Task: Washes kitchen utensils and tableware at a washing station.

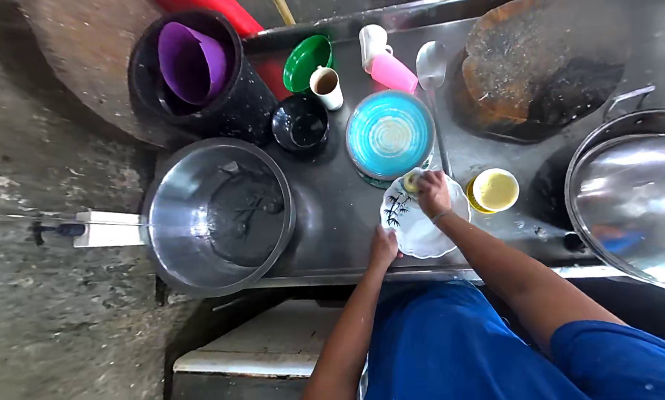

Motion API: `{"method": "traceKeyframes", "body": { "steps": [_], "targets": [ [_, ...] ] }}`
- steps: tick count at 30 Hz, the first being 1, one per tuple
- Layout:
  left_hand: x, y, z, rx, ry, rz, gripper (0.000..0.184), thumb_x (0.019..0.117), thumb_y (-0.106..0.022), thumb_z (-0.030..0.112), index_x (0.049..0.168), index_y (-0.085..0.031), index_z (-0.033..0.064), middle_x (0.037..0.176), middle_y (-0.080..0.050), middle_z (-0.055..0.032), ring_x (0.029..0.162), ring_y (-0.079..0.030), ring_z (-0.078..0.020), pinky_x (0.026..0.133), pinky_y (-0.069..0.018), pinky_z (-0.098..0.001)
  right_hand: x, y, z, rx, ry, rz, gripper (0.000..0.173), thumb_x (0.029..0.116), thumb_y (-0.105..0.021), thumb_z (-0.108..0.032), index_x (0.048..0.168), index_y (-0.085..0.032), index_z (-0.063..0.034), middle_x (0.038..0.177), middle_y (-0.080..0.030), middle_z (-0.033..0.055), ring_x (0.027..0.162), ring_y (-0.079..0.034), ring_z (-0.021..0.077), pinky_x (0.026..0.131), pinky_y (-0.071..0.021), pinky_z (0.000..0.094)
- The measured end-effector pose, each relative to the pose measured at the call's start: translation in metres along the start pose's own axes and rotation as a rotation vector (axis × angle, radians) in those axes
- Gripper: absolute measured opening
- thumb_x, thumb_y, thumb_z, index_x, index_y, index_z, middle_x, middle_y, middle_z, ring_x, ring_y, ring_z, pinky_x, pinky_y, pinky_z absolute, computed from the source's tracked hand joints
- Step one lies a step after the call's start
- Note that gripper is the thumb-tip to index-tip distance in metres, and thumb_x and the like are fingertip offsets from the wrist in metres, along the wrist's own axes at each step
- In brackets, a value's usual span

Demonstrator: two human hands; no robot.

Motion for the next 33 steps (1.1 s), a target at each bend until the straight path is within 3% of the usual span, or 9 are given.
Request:
{"method": "traceKeyframes", "body": {
  "steps": [4,8,11,14,17,21,24,28,33],
  "targets": [
    [-0.001,-0.002,0.003,-0.028,-0.003,-0.003,0.05,0.1103,-0.045,0.027,0.152,-0.031,0.0037,0.11,-0.067,-0.0211,0.069,-0.073,-0.0232,0.061,-0.0644,-0.0393,-0.008,-0.025,-0.031,0.062,0.2,-0.214,0.032,0.0895,-0.065,0.003,0.116,-0.075,-0.0125,0.122,-0.07,0.0127,0.122,-0.061,0.0352,0.105,-0.0513,0.0535],
    [-0.003,-0.002,0.004,-0.139,0.013,-0.04,0.046,0.1115,-0.041,0.026,0.151,-0.03,0.0049,0.112,-0.066,-0.0233,0.072,-0.074,-0.0276,0.062,-0.0648,-0.043,0.013,-0.004,-0.024,0.016,-0.072,-0.072,0.036,0.0912,-0.06,0.003,0.123,-0.072,-0.0099,0.127,-0.067,0.0175,0.123,-0.059,0.0405,0.105,-0.0489,0.0559],
    [0.004,-0.007,-0.01,-0.439,-0.06,-0.061,0.045,0.113,-0.032,0.024,0.157,-0.029,0.014,0.109,-0.068,-0.0239,0.069,-0.072,-0.0323,0.055,-0.0623,-0.0468,-0.062,-0.024,-0.038,0.121,0.005,-0.313,0.031,0.0931,-0.067,-0.007,0.124,-0.071,-0.0112,0.127,-0.066,0.0163,0.124,-0.059,0.0375,0.106,-0.0502,0.0558],
    [0.008,-0.004,-0.017,-0.394,-0.103,-0.054,0.045,0.1135,-0.03,0.027,0.157,-0.026,0.0167,0.109,-0.068,-0.023,0.067,-0.072,-0.0318,0.056,-0.0632,-0.0475,-0.11,0.011,0.016,-0.061,0.1,-0.557,0.032,0.0921,-0.068,-0.012,0.123,-0.074,-0.0175,0.129,-0.068,0.0111,0.126,-0.057,0.0364,0.105,-0.0448,0.0611],
    [0.004,-0.005,-0.009,-0.264,-0.076,-0.067,0.05,0.1125,-0.034,0.025,0.161,-0.02,0.0173,0.107,-0.067,-0.0231,0.064,-0.071,-0.0292,0.057,-0.0634,-0.0458,-0.058,0.061,0.04,-0.355,0.044,-0.441,0.034,0.0931,-0.065,-0.004,0.125,-0.073,-0.0155,0.128,-0.067,0.0165,0.127,-0.055,0.0436,0.103,-0.0432,0.0649],
    [0.004,-0.006,-0.003,-0.328,-0.082,-0.039,0.047,0.1132,-0.035,0.027,0.158,-0.028,0.0153,0.104,-0.068,-0.0223,0.062,-0.071,-0.0283,0.055,-0.0629,-0.0447,-0.016,0.001,-0.024,-0.065,-0.064,-0.177,0.038,0.0918,-0.064,-0.001,0.128,-0.07,-0.0113,0.135,-0.063,0.0196,0.131,-0.054,0.0422,0.108,-0.0474,0.0583],
    [0.01,-0.002,-0.01,-0.349,-0.146,0.033,0.045,0.1114,-0.039,0.022,0.155,-0.034,0.0138,0.111,-0.068,-0.021,0.068,-0.071,-0.0293,0.056,-0.0628,-0.0476,-0.081,-0.021,-0.027,0.039,0.082,-0.395,0.022,0.0945,-0.067,-0.011,0.115,-0.075,-0.0119,0.135,-0.064,0.0137,0.128,-0.057,0.0363,0.105,-0.0509,0.0562],
    [0.001,0.0,-0.006,-0.272,-0.083,-0.009,0.052,0.1124,-0.035,0.025,0.162,-0.021,0.0164,0.11,-0.068,-0.0225,0.063,-0.07,-0.028,0.056,-0.0631,-0.0453,-0.068,0.049,0.053,-0.337,0.138,-0.491,0.035,0.0928,-0.065,-0.007,0.125,-0.073,-0.0154,0.142,-0.06,0.0169,0.133,-0.051,0.0446,0.108,-0.0412,0.0652],
    [0.002,-0.004,-0.012,-0.415,-0.087,-0.019,0.049,0.1136,-0.032,0.032,0.161,-0.027,0.0188,0.103,-0.069,-0.0228,0.062,-0.07,-0.0293,0.054,-0.062,-0.0454,-0.013,-0.007,-0.038,-0.047,-0.021,-0.207,0.046,0.093,-0.063,-0.004,0.138,-0.063,-0.0115,0.144,-0.056,0.0199,0.134,-0.051,0.042,0.11,-0.0461,0.0569]
  ]
}}
Point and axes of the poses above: each hand's wrist, its own x-axis towards the middle knuckle, its own y-axis out of the back of the hand, z = x × y, the point moved 4 cm from there along x, towards the middle knuckle
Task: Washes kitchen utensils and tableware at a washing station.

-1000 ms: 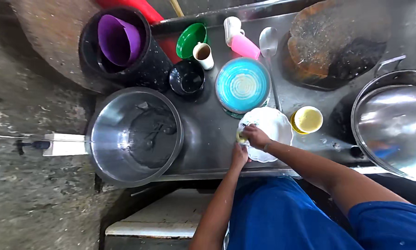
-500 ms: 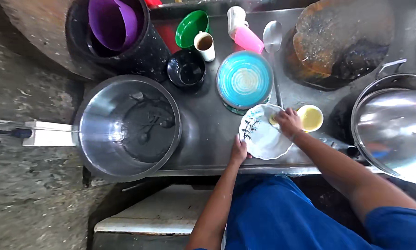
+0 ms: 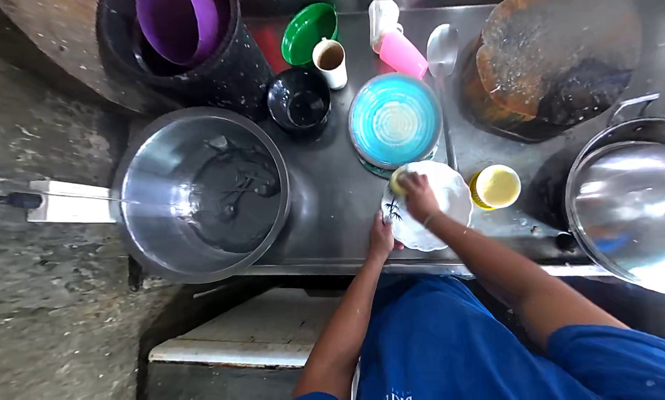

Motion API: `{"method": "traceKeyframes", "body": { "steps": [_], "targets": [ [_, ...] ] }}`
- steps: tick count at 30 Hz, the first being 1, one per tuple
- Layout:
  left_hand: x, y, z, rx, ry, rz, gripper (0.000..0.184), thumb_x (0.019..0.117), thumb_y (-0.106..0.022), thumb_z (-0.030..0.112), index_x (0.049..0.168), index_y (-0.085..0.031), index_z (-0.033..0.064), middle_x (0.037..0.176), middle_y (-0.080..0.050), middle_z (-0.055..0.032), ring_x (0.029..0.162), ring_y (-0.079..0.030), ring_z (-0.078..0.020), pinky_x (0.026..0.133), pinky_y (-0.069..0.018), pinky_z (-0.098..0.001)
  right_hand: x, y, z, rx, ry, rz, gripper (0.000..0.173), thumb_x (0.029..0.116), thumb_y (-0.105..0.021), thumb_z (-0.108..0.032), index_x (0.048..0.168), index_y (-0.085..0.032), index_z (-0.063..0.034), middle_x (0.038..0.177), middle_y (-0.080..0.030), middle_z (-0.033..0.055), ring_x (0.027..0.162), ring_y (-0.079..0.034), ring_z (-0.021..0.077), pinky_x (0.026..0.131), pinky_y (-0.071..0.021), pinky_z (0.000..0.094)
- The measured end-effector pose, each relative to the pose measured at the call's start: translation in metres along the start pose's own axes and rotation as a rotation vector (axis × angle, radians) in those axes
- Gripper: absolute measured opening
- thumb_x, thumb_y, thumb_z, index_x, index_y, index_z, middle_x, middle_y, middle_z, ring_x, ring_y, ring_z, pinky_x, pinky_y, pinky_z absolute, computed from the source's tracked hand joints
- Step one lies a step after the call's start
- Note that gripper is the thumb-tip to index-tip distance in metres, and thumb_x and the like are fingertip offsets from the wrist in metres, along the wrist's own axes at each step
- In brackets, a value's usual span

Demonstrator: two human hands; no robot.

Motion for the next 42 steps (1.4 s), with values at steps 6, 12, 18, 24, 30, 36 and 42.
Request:
{"method": "traceKeyframes", "body": {
  "steps": [6,12,18,24,30,36,42],
  "targets": [
    [0.0,0.002,0.004,0.148,0.027,0.042,0.056,0.1102,-0.045,0.03,0.162,-0.025,0.021,0.125,-0.064,-0.0235,0.072,-0.072,-0.0307,0.059,-0.0629,-0.0483,-0.115,0.019,0.071,-0.198,0.113,-0.452,0.042,0.092,-0.068,-0.011,0.133,-0.067,-0.0196,0.138,-0.062,0.013,0.132,-0.052,0.0404,0.106,-0.0424,0.0644],
    [-0.006,-0.013,0.012,0.262,0.042,0.005,0.061,0.1093,-0.047,0.025,0.164,-0.019,0.0182,0.113,-0.067,-0.0238,0.064,-0.07,-0.0267,0.058,-0.0627,-0.0433,0.004,0.042,0.037,-0.311,0.149,-0.221,0.04,0.1015,-0.052,-0.004,0.14,-0.063,-0.0113,0.146,-0.055,0.0206,0.14,-0.046,0.0441,0.116,-0.036,0.0619],
    [0.006,-0.005,0.017,0.289,-0.01,0.068,0.054,0.1108,-0.039,0.024,0.162,-0.021,0.0219,0.103,-0.068,-0.0218,0.058,-0.067,-0.0268,0.053,-0.0609,-0.0446,-0.024,0.056,0.06,-0.474,0.025,-0.172,0.027,0.0959,-0.058,-0.003,0.12,-0.069,-0.0053,0.128,-0.064,0.0243,0.129,-0.053,0.0472,0.103,-0.0434,0.0652],
    [0.004,-0.002,0.01,0.295,-0.132,0.091,0.049,0.1123,-0.034,0.025,0.161,-0.032,0.0168,0.129,-0.065,-0.0218,0.083,-0.072,-0.0305,0.072,-0.0616,-0.0493,-0.092,-0.011,-0.018,0.056,-0.164,-0.413,0.042,0.0919,-0.067,-0.007,0.134,-0.065,-0.009,0.138,-0.06,0.0214,0.13,-0.054,0.043,0.106,-0.0471,0.0594],
    [0.007,0.008,0.016,0.356,-0.104,0.107,0.049,0.1114,-0.037,0.028,0.16,-0.034,0.0215,0.113,-0.069,-0.0207,0.065,-0.068,-0.0275,0.058,-0.0606,-0.047,-0.093,-0.02,0.027,-0.013,0.071,-0.429,0.04,0.0884,-0.07,-0.008,0.127,-0.07,-0.0193,0.131,-0.066,0.0149,0.125,-0.058,0.0399,0.101,-0.0487,0.0631],
    [0.001,0.002,0.02,0.445,-0.143,0.075,0.052,0.1107,-0.04,0.024,0.161,-0.033,0.0157,0.119,-0.068,-0.0234,0.073,-0.07,-0.0294,0.067,-0.0608,-0.0478,-0.023,0.063,0.055,-0.273,-0.064,-0.148,0.043,0.0937,-0.062,0.0,0.135,-0.066,-0.0119,0.143,-0.055,0.0243,0.135,-0.046,0.0501,0.106,-0.0424,0.0671],
    [0.011,0.018,0.021,0.25,-0.184,0.115,0.047,0.1121,-0.037,0.027,0.156,-0.043,0.0092,0.142,-0.06,-0.019,0.118,-0.066,-0.0286,0.101,-0.0537,-0.0492,-0.087,-0.029,-0.014,0.02,0.124,-0.357,0.072,0.0862,-0.074,-0.053,0.147,-0.053,-0.0195,0.158,-0.041,0.0214,0.139,-0.043,0.047,0.107,-0.0419,0.066]
  ]
}}
Point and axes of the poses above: each hand's wrist, its own x-axis towards the middle knuckle, its own y-axis out of the back of the hand, z = x × y, the point moved 4 cm from there along x, towards the middle knuckle
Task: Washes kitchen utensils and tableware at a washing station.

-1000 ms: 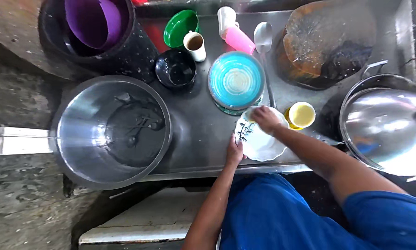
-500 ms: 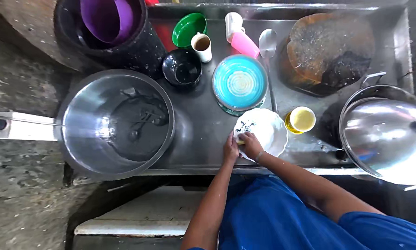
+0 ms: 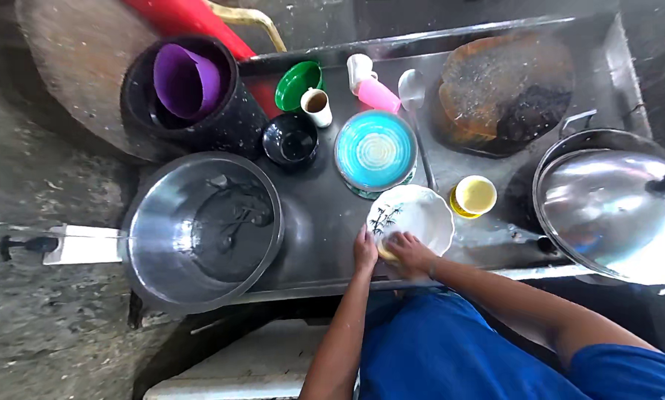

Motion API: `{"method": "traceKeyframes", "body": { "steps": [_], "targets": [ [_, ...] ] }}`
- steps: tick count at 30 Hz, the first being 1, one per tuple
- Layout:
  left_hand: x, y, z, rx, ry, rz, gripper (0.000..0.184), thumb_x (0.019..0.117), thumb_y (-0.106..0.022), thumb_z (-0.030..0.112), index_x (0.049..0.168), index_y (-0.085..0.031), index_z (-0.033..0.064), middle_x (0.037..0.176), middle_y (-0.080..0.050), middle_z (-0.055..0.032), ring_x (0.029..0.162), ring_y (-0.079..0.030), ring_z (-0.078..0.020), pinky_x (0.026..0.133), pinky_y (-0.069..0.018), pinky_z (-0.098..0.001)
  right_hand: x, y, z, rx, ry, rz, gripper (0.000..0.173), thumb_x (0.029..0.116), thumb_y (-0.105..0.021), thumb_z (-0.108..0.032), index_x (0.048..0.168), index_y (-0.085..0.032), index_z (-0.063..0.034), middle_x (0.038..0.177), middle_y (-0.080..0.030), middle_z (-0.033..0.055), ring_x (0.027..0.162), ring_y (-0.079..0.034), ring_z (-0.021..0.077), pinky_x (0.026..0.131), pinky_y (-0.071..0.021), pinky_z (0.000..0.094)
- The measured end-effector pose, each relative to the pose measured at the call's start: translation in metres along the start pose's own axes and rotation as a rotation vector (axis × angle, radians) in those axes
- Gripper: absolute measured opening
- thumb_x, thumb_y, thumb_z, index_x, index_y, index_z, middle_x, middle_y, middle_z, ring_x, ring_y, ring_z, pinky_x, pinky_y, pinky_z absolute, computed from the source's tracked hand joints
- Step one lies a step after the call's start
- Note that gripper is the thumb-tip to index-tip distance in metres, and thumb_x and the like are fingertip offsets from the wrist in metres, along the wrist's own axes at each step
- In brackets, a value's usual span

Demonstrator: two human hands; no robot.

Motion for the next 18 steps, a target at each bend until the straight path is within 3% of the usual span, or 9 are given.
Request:
{"method": "traceKeyframes", "body": {
  "steps": [2,3,4,6,8,10,11,14,18],
  "targets": [
    [-0.014,0.002,0.018,-0.038,0.108,0.001,0.049,0.1123,-0.038,0.032,0.159,-0.037,0.0173,0.115,-0.068,-0.0207,0.076,-0.069,-0.0261,0.063,-0.0596,-0.0434,-0.039,0.023,0.003,-0.046,0.039,-0.122,0.062,0.0846,-0.079,-0.034,0.14,-0.058,-0.0156,0.154,-0.044,0.0219,0.133,-0.048,0.0498,0.097,-0.0463,0.0685],
    [-0.026,0.003,0.03,0.003,0.124,-0.04,0.053,0.112,-0.039,0.035,0.161,-0.03,0.019,0.111,-0.068,-0.0214,0.073,-0.071,-0.0263,0.06,-0.0612,-0.0433,-0.052,0.039,0.007,-0.05,0.061,-0.135,0.051,0.0827,-0.079,-0.021,0.13,-0.064,-0.0142,0.144,-0.055,0.0188,0.126,-0.054,0.0472,0.091,-0.0512,0.067],
    [-0.037,0.008,0.046,0.141,0.064,-0.09,0.061,0.1104,-0.044,0.037,0.163,-0.023,0.0153,0.122,-0.066,-0.0194,0.091,-0.073,-0.024,0.075,-0.0634,-0.0428,-0.06,0.057,0.011,-0.013,0.085,-0.141,0.044,0.0799,-0.079,-0.011,0.122,-0.068,-0.0127,0.135,-0.061,0.016,0.121,-0.058,0.0443,0.089,-0.0526,0.0661],
    [-0.057,0.015,0.085,0.515,-0.282,-0.182,0.077,0.0991,-0.06,0.049,0.159,-0.035,0.0074,0.154,-0.047,-0.0195,0.141,-0.046,-0.0325,0.116,-0.0373,-0.0569,-0.065,0.099,0.013,0.093,0.177,-0.112,0.04,0.0731,-0.079,0.0,0.111,-0.072,-0.0081,0.119,-0.069,0.0151,0.112,-0.064,0.0395,0.089,-0.0523,0.0644],
    [-0.07,0.006,0.112,0.731,-0.638,-0.239,0.062,0.0897,-0.066,0.063,0.138,-0.065,0.024,0.151,-0.054,-0.0074,0.148,-0.037,-0.034,0.12,-0.0183,-0.0699,-0.062,0.142,0.004,0.136,0.262,-0.038,0.033,0.0703,-0.083,0.002,0.101,-0.075,-0.0073,0.104,-0.072,0.0117,0.101,-0.068,0.0322,0.087,-0.0552,0.0592],
    [-0.072,0.0,0.134,0.692,-0.853,-0.206,0.032,0.095,-0.069,0.042,0.115,-0.077,0.0193,0.118,-0.074,-0.0025,0.119,-0.067,-0.0228,0.112,-0.0432,-0.0579,-0.057,0.186,-0.006,0.132,0.346,0.125,0.029,0.0723,-0.085,-0.003,0.099,-0.074,-0.0094,0.099,-0.072,0.0081,0.095,-0.069,0.0269,0.084,-0.0573,0.0548],
    [-0.068,0.002,0.145,0.61,-0.873,-0.181,0.024,0.098,-0.067,0.03,0.107,-0.078,0.0112,0.101,-0.076,-0.0053,0.097,-0.073,-0.0203,0.095,-0.0571,-0.0492,-0.056,0.208,-0.01,0.121,0.358,0.236,0.033,0.0763,-0.084,-0.007,0.108,-0.074,-0.0095,0.107,-0.073,0.0096,0.102,-0.068,0.0283,0.091,-0.0556,0.0545],
    [-0.059,0.012,0.17,0.435,-0.714,-0.051,0.03,0.1047,-0.057,0.028,0.103,-0.069,0.0015,0.08,-0.068,-0.0105,0.07,-0.067,-0.0215,0.068,-0.0595,-0.0447,-0.056,0.234,-0.011,0.066,0.306,0.742,0.046,0.0802,-0.082,-0.015,0.125,-0.073,-0.0164,0.118,-0.07,0.0107,0.11,-0.065,0.0314,0.095,-0.0546,0.0515],
    [-0.065,0.007,0.169,0.31,-0.639,0.078,0.022,0.1006,-0.058,0.019,0.109,-0.067,0.001,0.086,-0.071,-0.0118,0.078,-0.071,-0.0223,0.073,-0.0601,-0.0465,-0.035,0.168,-0.025,0.217,0.29,0.874,0.04,0.0727,-0.084,-0.016,0.111,-0.074,-0.0097,0.127,-0.062,0.0214,0.12,-0.056,0.0417,0.1,-0.0492,0.0596]
  ]
}}
Point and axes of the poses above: each hand's wrist, its own x-axis towards the middle knuckle, its own y-axis out of the back of the hand, z = x × y, the point moved 4 cm from there along x, towards the middle knuckle
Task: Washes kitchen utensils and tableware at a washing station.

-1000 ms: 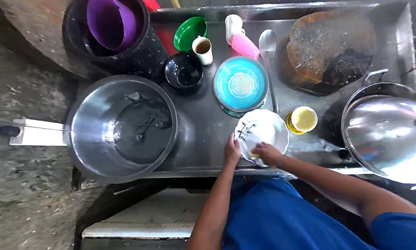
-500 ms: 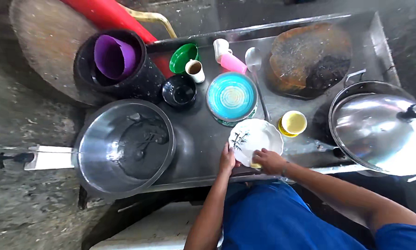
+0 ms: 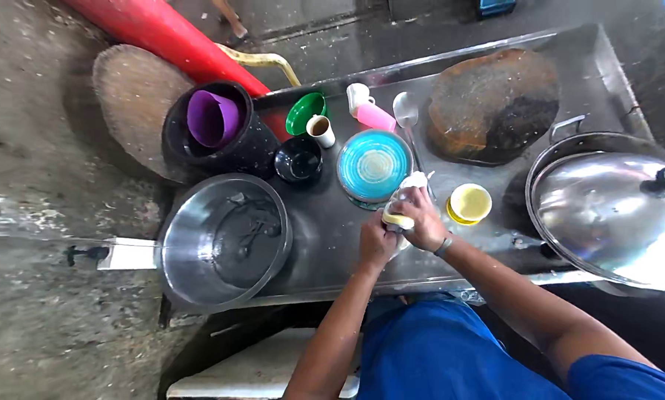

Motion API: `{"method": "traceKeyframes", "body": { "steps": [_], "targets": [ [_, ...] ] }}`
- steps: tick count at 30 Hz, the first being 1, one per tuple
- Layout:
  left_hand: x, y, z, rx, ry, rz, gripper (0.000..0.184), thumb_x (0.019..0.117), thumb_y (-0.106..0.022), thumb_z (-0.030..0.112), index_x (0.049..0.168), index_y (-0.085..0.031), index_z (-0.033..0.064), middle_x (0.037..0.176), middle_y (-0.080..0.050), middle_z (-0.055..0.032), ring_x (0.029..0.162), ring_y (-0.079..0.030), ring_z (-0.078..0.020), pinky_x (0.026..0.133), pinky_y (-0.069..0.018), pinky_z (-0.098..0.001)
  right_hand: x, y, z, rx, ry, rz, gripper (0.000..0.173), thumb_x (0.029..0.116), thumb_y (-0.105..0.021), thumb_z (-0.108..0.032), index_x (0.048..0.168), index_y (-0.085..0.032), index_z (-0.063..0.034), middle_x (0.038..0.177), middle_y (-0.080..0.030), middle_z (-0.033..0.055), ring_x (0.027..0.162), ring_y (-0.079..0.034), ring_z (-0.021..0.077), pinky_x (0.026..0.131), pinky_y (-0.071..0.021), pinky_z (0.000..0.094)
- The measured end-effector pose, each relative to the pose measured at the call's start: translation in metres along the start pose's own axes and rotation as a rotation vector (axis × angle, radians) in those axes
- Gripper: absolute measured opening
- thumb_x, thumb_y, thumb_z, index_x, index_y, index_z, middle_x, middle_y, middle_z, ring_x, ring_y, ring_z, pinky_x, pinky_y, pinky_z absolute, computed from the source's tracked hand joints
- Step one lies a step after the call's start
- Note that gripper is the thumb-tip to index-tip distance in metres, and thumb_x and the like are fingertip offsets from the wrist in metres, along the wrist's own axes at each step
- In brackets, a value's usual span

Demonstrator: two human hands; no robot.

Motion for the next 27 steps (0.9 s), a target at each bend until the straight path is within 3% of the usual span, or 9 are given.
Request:
{"method": "traceKeyframes", "body": {
  "steps": [4,7,9,13,17,19,22,24,27],
  "targets": [
    [-0.015,-0.003,-0.004,0.074,0.062,0.081,0.031,0.1024,-0.061,0.03,0.101,-0.066,-0.0005,0.074,-0.065,-0.0106,0.065,-0.065,-0.0209,0.063,-0.0578,-0.042,0.012,-0.023,0.077,0.103,-0.322,0.178,0.047,0.087,-0.074,-0.027,0.126,-0.067,-0.0022,0.146,-0.05,0.0255,0.137,-0.047,0.0423,0.114,-0.0408,0.0578],
    [-0.017,-0.003,-0.006,0.075,0.064,0.096,0.024,0.0967,-0.067,0.024,0.104,-0.067,0.0008,0.079,-0.068,-0.0099,0.071,-0.069,-0.0198,0.067,-0.0599,-0.0428,0.007,-0.031,0.026,0.144,-0.134,0.062,0.049,0.0934,-0.065,-0.03,0.131,-0.06,0.0026,0.15,-0.051,0.0219,0.146,-0.041,0.0349,0.124,-0.0315,0.053],
    [-0.017,-0.001,-0.015,0.033,0.027,0.103,0.023,0.0921,-0.07,0.018,0.107,-0.068,0.0004,0.083,-0.071,-0.0092,0.075,-0.07,-0.0178,0.071,-0.0613,-0.0417,0.01,-0.039,0.015,0.142,0.055,0.025,0.037,0.0902,-0.067,-0.028,0.114,-0.07,0.001,0.14,-0.063,0.0181,0.145,-0.044,0.0357,0.126,-0.0235,0.0586],
    [-0.022,-0.002,-0.017,0.067,0.076,0.123,0.033,0.0974,-0.068,0.032,0.105,-0.068,-0.0001,0.076,-0.069,-0.0079,0.067,-0.068,-0.0163,0.066,-0.0602,-0.039,0.022,-0.034,0.074,0.176,-0.188,0.049,0.046,0.0944,-0.065,-0.029,0.135,-0.064,-0.0085,0.149,-0.057,0.0083,0.148,-0.041,0.0303,0.125,-0.0269,0.0539],
    [-0.018,-0.001,-0.02,0.046,0.096,0.097,0.025,0.0863,-0.074,0.017,0.102,-0.069,-0.0017,0.085,-0.073,-0.0098,0.079,-0.072,-0.0169,0.077,-0.0609,-0.0406,0.02,-0.046,0.014,0.082,-0.004,-0.055,0.05,0.0762,-0.081,-0.029,0.118,-0.072,-0.0036,0.139,-0.065,0.0144,0.145,-0.047,0.0324,0.127,-0.0229,0.0571],
    [-0.038,-0.005,-0.04,0.035,0.034,0.176,0.03,0.0946,-0.07,0.025,0.104,-0.069,-0.004,0.083,-0.072,-0.0096,0.076,-0.071,-0.014,0.074,-0.0612,-0.036,0.011,-0.043,0.066,0.243,-0.349,-0.06,0.043,0.09,-0.07,-0.019,0.128,-0.067,0.0007,0.132,-0.068,0.0149,0.133,-0.057,0.0249,0.123,-0.0338,0.0484],
    [-0.066,-0.006,-0.065,-0.108,-0.026,0.159,0.04,0.0957,-0.07,0.028,0.111,-0.066,-0.009,0.089,-0.073,-0.0093,0.081,-0.072,-0.0092,0.078,-0.0625,-0.0299,-0.009,-0.041,0.145,0.331,-0.909,0.088,0.047,0.1035,-0.054,-0.047,0.127,-0.067,-0.0077,0.112,-0.072,0.0198,0.105,-0.069,0.0335,0.095,-0.0538,0.0596],
    [-0.06,0.004,-0.066,-0.202,0.104,-0.014,0.05,0.0898,-0.074,0.026,0.123,-0.061,-0.0086,0.103,-0.074,-0.0117,0.093,-0.072,-0.0115,0.088,-0.0616,-0.0318,-0.007,-0.027,0.133,0.209,-0.832,0.052,0.045,0.101,-0.057,-0.045,0.126,-0.069,-0.0086,0.11,-0.073,0.0204,0.104,-0.07,0.0363,0.093,-0.0535,0.0626],
    [-0.032,0.021,-0.032,-0.14,0.165,-0.177,0.043,0.0926,-0.072,0.022,0.124,-0.064,-0.0053,0.11,-0.073,-0.0124,0.102,-0.071,-0.0131,0.095,-0.0584,-0.0345,0.003,-0.027,0.048,-0.002,-0.258,-0.046,0.046,0.0801,-0.079,-0.028,0.117,-0.072,-0.0024,0.113,-0.072,0.0199,0.106,-0.07,0.0372,0.093,-0.0558,0.0597]
  ]
}}
Point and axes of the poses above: each hand's wrist, its own x-axis towards the middle knuckle, its own y-axis out of the back of the hand, z = x × y, the point moved 4 cm from there along x, towards the middle knuckle
